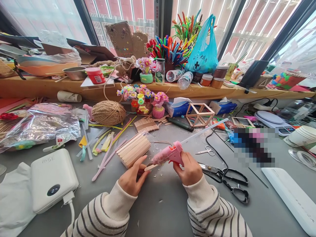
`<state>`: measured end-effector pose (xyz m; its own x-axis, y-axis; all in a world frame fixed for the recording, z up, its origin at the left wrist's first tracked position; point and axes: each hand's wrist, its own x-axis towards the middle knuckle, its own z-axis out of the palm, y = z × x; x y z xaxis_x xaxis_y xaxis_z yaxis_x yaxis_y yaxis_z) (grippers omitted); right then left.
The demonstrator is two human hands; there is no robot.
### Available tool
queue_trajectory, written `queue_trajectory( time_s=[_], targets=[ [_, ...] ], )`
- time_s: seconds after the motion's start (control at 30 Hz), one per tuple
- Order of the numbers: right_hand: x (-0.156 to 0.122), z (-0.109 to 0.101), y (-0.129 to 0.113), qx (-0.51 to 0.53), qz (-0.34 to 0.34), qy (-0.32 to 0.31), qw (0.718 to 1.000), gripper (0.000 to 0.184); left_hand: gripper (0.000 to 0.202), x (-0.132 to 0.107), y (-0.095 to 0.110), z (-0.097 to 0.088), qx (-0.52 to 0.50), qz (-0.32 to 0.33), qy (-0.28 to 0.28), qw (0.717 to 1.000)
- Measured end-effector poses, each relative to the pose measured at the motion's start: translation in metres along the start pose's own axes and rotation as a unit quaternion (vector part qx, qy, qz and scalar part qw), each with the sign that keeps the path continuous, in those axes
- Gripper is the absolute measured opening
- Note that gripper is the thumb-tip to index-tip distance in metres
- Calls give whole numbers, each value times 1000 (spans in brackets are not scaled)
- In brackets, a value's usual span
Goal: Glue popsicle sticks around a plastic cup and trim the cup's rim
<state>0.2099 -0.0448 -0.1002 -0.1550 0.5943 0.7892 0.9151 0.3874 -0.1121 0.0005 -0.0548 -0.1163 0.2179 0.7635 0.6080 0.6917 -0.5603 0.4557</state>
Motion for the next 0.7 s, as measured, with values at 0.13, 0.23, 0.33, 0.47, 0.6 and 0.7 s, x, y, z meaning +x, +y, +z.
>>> queue_trajectory(
  time_s=[0.13,0.23,0.33,0.47,0.6,0.7],
  targets=[
    [2,-3,2,-4,34,3,999,9,31,-2,4,-1,57,33,50,997],
    [2,-5,3,-23,61,7,998,10,28,-1,4,-3,81,44,71,993],
    [2,-6,4,-42,70,1,997,13,26,-2,2,-5,98,60,68,991],
    [2,-6,5,-46,80,-1,996,16,15,1,2,-12,104,98,81,986],
    [1,-5,4,-36,69,9,997,14,18,11,9,-20,95,129,121,980],
    [1,-4,4,-27,58,13,998,15,24,15,12,-24,110,136,92,980]
  ],
)
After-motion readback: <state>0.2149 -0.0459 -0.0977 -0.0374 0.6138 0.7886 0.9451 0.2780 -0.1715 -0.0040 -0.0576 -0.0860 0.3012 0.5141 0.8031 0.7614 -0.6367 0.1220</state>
